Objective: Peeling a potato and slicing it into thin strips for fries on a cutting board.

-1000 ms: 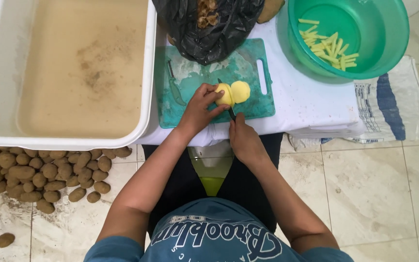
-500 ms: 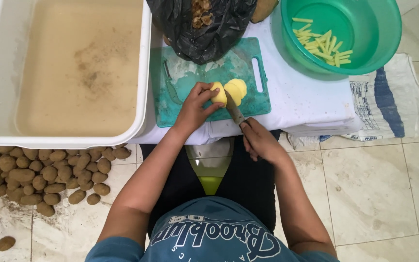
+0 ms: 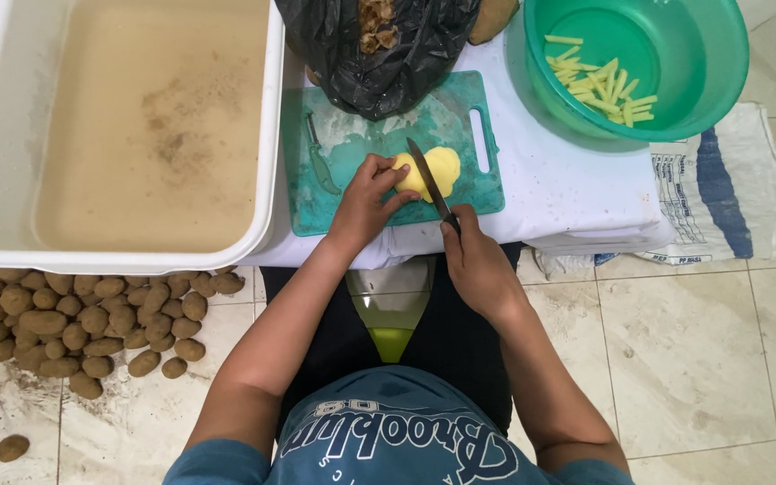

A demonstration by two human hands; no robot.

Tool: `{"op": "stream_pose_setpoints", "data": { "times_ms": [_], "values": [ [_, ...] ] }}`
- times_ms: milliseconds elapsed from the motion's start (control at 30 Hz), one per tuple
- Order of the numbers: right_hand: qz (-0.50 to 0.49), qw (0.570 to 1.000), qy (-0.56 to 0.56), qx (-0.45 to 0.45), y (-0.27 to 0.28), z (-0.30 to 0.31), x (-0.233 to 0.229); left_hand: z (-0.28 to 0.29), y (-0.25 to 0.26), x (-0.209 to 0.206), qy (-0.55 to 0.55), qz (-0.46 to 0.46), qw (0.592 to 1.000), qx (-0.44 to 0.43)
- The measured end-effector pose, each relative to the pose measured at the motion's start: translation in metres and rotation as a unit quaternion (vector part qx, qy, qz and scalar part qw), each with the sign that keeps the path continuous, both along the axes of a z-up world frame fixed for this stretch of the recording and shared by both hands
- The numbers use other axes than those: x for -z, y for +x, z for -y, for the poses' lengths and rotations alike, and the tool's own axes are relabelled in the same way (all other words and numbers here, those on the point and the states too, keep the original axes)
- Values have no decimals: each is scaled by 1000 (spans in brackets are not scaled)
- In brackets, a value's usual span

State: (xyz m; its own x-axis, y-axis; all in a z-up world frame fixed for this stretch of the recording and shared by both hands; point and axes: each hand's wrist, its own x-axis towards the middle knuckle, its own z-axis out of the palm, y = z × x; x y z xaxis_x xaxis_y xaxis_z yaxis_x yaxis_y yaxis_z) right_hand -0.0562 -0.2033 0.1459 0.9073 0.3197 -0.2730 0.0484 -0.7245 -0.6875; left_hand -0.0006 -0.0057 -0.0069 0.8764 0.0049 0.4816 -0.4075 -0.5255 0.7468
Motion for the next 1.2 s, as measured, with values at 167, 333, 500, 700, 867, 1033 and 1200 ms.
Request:
{"op": "stream_pose_setpoints", "data": {
  "times_ms": [167, 333, 500, 700, 867, 1033, 1200],
  "values": [
    [3, 999, -33, -24, 3, -3, -4, -1, 1, -2, 12, 1, 1000, -3],
    [-1, 997, -71, -39, 3, -7, -6, -1, 2, 2, 16, -1, 1000, -5],
    [6, 997, -69, -32, 6, -9, -9, -1, 4, 9, 14, 3, 1000, -7],
    [-7, 994, -97, -54, 6, -14, -25, -1, 4, 9, 16, 9, 1000, -5],
    [-12, 993, -103, -59, 6, -15, -23, 0, 5, 10, 14, 18, 1000, -10],
    [-9, 991, -114, -66, 9, -18, -23, -1, 5, 12, 17, 24, 1000, -8],
    [-4, 983, -163, -81, 15, -20, -6, -2, 5, 14, 25, 29, 999, -7]
  ]
}}
